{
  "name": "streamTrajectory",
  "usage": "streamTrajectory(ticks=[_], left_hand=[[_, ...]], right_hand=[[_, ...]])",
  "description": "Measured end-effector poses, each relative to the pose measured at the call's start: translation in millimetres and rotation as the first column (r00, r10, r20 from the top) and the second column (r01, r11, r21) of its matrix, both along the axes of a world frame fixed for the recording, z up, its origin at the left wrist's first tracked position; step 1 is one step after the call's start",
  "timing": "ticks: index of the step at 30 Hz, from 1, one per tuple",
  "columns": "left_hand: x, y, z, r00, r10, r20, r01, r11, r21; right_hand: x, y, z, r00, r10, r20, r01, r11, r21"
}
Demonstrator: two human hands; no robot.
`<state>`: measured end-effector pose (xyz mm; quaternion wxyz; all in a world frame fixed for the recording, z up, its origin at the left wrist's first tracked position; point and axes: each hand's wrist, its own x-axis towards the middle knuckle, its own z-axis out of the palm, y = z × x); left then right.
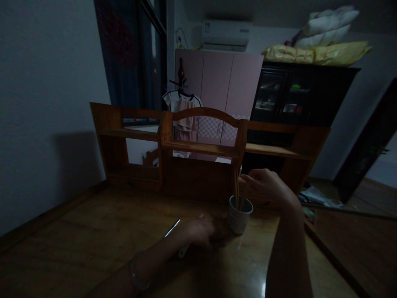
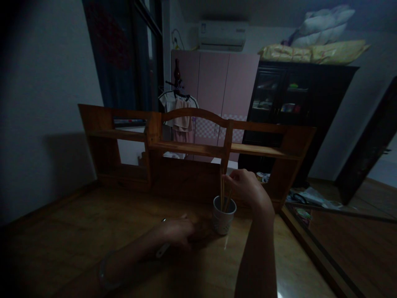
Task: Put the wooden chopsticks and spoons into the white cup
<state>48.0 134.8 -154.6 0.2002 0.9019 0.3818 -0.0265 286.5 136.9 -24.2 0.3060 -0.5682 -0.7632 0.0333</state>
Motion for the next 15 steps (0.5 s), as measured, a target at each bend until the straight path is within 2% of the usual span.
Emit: streamTrajectory(ticks=[3, 6, 8, 10, 13, 15], left_hand=[[-7, 3, 24.2, 0.999, -0.032, 0.005, 0.032, 0.999, -0.034], [-16, 2, 49.5, 0.977, 0.018, 0.213, 0.021, 0.983, -0.181], [-18, 0, 62.2, 0.904, 0.089, 0.418, 0.043, 0.954, -0.298], [-15, -5, 69.0, 0.788, 0.176, 0.589, 0.085, 0.918, -0.387], [-5, -11, 69.1, 0.644, 0.252, 0.723, 0.140, 0.889, -0.435], [1, -13, 65.2, 0.598, 0.266, 0.756, 0.134, 0.897, -0.422]], right_hand=[[-3, -1, 1.6, 1.000, 0.004, 0.006, -0.004, 1.000, -0.021], [-10, -3, 4.6, 0.995, 0.092, -0.032, -0.094, 0.993, -0.071], [-18, -7, 7.5, 0.975, 0.196, -0.103, -0.208, 0.972, -0.112], [-27, -12, 11.1, 0.937, 0.298, -0.183, -0.328, 0.930, -0.164], [-38, -19, 16.2, 0.871, 0.416, -0.262, -0.473, 0.853, -0.221], [-43, -22, 18.0, 0.837, 0.472, -0.276, -0.535, 0.813, -0.232]])
